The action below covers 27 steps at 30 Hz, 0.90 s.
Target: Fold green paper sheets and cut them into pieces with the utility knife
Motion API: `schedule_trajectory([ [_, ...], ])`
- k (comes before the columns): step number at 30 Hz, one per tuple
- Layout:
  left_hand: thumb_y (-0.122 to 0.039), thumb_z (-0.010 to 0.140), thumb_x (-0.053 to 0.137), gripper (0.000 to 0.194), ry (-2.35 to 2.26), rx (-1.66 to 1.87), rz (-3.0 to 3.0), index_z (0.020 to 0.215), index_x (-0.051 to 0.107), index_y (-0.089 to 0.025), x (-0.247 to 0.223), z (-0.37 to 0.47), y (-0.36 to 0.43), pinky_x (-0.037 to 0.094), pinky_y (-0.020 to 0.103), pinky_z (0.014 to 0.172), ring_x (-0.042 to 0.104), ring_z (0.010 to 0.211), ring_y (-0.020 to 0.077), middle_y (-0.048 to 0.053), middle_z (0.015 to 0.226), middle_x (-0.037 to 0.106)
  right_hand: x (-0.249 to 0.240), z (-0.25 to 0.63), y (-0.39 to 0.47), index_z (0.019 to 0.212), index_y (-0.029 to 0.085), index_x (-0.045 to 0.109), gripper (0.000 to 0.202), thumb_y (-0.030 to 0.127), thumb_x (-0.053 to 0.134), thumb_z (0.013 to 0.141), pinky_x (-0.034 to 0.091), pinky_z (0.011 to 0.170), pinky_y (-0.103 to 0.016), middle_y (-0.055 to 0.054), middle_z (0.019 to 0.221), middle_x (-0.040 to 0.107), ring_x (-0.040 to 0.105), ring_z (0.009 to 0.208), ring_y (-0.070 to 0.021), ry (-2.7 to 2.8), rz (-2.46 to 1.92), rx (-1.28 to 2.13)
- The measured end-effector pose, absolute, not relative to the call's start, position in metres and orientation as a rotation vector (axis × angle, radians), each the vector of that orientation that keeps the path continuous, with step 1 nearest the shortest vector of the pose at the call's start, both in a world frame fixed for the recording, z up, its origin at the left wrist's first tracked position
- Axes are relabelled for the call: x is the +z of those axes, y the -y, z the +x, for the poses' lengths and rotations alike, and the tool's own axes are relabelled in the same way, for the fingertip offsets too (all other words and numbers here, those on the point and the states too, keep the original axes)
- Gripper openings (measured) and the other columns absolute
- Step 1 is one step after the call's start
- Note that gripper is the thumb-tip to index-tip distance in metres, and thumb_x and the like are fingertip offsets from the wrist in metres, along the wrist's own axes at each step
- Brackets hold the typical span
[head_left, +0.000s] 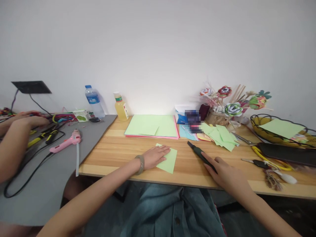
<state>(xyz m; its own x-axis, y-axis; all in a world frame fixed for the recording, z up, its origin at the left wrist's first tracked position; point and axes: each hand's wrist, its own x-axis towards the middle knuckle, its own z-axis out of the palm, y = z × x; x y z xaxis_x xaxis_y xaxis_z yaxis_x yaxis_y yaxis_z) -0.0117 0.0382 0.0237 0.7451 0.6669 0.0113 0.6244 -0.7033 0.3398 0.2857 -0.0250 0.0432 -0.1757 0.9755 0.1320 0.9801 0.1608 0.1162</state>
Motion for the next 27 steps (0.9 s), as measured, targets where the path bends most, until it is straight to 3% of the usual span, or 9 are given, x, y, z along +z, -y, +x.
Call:
schedule_trajectory([
  [8, -0.026, 0.09, 0.043, 0.044, -1.05, 0.218, 2.572, 0.133, 0.037, -0.022, 0.035, -0.01, -0.036, 0.02, 0.035, 0.108, 0.027, 0.131, 0.0173, 0.005, 0.143, 0.033, 0.043, 0.292, 0.004, 0.131, 0.027, 0.045, 0.046, 0.039, 0.029, 0.089, 0.042, 0.051, -0.029, -0.007, 0.085, 0.057, 0.059, 0.075, -0.0217, 2.315, -1.863, -0.24],
  [11, -0.025, 0.08, 0.059, 0.055, -1.104, 0.217, 2.538, 0.13, 0.04, -0.018, 0.045, -0.004, -0.042, 0.024, 0.033, 0.105, 0.034, 0.126, 0.0202, 0.009, 0.136, 0.041, 0.043, 0.294, 0.001, 0.126, 0.023, 0.05, 0.045, 0.037, 0.033, 0.087, 0.046, 0.068, -0.036, -0.01, 0.096, 0.059, 0.056, 0.089, -0.0248, 2.298, -1.759, -0.195],
  [14, -0.028, 0.065, 0.074, 0.074, -1.191, 0.193, 2.48, 0.129, 0.04, -0.012, 0.053, 0.003, -0.054, 0.029, 0.037, 0.101, 0.039, 0.12, 0.0268, 0.014, 0.126, 0.049, 0.045, 0.29, 0.003, 0.124, 0.018, 0.052, 0.046, 0.038, 0.037, 0.085, 0.04, 0.085, -0.046, -0.014, 0.11, 0.056, 0.051, 0.103, -0.0298, 2.248, -1.663, -0.144],
  [16, -0.028, 0.055, 0.079, 0.077, -1.237, 0.165, 2.429, 0.122, 0.047, -0.011, 0.055, 0.007, -0.063, 0.032, 0.039, 0.097, 0.043, 0.114, 0.03, 0.015, 0.118, 0.053, 0.047, 0.281, 0.008, 0.123, 0.018, 0.052, 0.046, 0.038, 0.037, 0.085, 0.038, 0.088, -0.048, -0.014, 0.114, 0.056, 0.049, 0.105, -0.03, 2.21, -1.601, -0.076],
  [19, -0.026, 0.045, 0.083, 0.06, -1.265, 0.155, 2.36, 0.099, 0.059, -0.015, 0.055, 0.01, -0.071, 0.037, 0.038, 0.09, 0.05, 0.104, 0.0297, 0.009, 0.103, 0.06, 0.048, 0.261, 0.019, 0.122, 0.02, 0.053, 0.043, 0.037, 0.037, 0.086, 0.043, 0.085, -0.042, -0.011, 0.113, 0.058, 0.053, 0.103, -0.0259, 2.168, -1.509, 0.095],
  [22, -0.021, 0.043, 0.082, 0.043, -1.277, 0.233, 2.289, 0.08, 0.06, -0.017, 0.056, 0.012, -0.066, 0.04, 0.034, 0.081, 0.054, 0.093, 0.0269, 0.003, 0.089, 0.061, 0.042, 0.237, 0.024, 0.122, 0.021, 0.051, 0.042, 0.037, 0.04, 0.085, 0.048, 0.077, -0.035, -0.009, 0.107, 0.061, 0.058, 0.096, -0.0213, 2.103, -1.438, 0.308],
  [27, -0.022, 0.062, 0.07, 0.03, -1.19, 0.532, 2.106, 0.09, 0.06, -0.016, 0.063, 0.016, -0.049, 0.044, 0.029, 0.071, 0.059, 0.082, 0.0207, 0.003, 0.088, 0.064, 0.029, 0.206, 0.013, 0.132, 0.017, 0.034, 0.054, 0.035, 0.048, 0.083, 0.05, 0.067, -0.029, -0.005, 0.094, 0.065, 0.063, 0.075, -0.0141, 1.945, -1.342, 0.608],
])
